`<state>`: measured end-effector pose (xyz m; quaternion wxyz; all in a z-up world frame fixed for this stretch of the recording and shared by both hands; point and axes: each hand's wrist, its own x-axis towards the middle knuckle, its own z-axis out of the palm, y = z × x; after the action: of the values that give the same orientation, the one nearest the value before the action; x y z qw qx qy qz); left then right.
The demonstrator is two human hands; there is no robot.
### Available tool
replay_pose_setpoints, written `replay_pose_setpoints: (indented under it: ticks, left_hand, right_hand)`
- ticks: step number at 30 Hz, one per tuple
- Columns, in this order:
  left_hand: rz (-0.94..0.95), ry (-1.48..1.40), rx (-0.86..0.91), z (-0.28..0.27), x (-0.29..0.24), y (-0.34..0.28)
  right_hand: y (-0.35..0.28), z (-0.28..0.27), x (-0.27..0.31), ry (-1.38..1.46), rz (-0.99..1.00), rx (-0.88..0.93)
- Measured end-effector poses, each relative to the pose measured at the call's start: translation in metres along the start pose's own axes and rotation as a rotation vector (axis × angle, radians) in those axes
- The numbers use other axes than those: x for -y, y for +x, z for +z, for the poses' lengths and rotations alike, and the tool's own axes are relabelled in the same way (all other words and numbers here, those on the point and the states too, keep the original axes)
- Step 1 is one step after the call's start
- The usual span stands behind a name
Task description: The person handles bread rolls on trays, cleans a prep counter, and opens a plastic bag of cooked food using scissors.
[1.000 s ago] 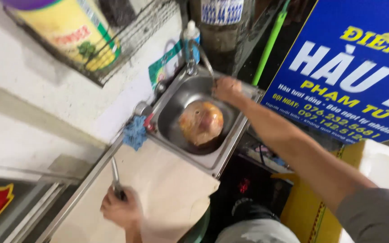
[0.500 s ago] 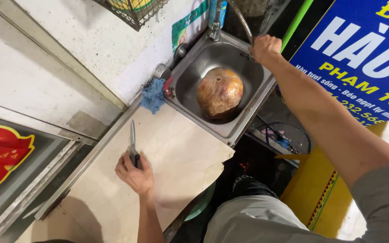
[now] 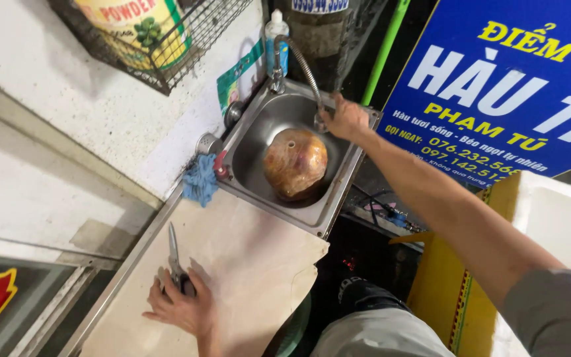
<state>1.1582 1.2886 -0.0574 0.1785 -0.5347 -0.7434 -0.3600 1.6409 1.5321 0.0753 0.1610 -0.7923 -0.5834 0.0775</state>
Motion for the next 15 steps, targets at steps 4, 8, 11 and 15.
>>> replay_pose_setpoints:
  ticks: [4,8,11,15]
  left_hand:
    - [0.048,-0.026,-0.041,0.002,-0.029,0.008]
    - [-0.031,-0.468,0.126,-0.014,-0.117,0.033]
    - [-0.199,-0.953,0.365,0.006,-0.186,0.048]
    - [-0.575,-1.296,0.572,0.077,-0.247,0.053]
  right_hand:
    - [-0.045,0.016,0.003,0.199,0.102,0.049]
    - [-0.050,0.077,-0.020,0.376,-0.096,0.128]
    - [-0.014,0.145,-0.054,0.542,-0.207,0.097]
    - [0.017,0.161,-0.055,1.181,0.385,0.618]
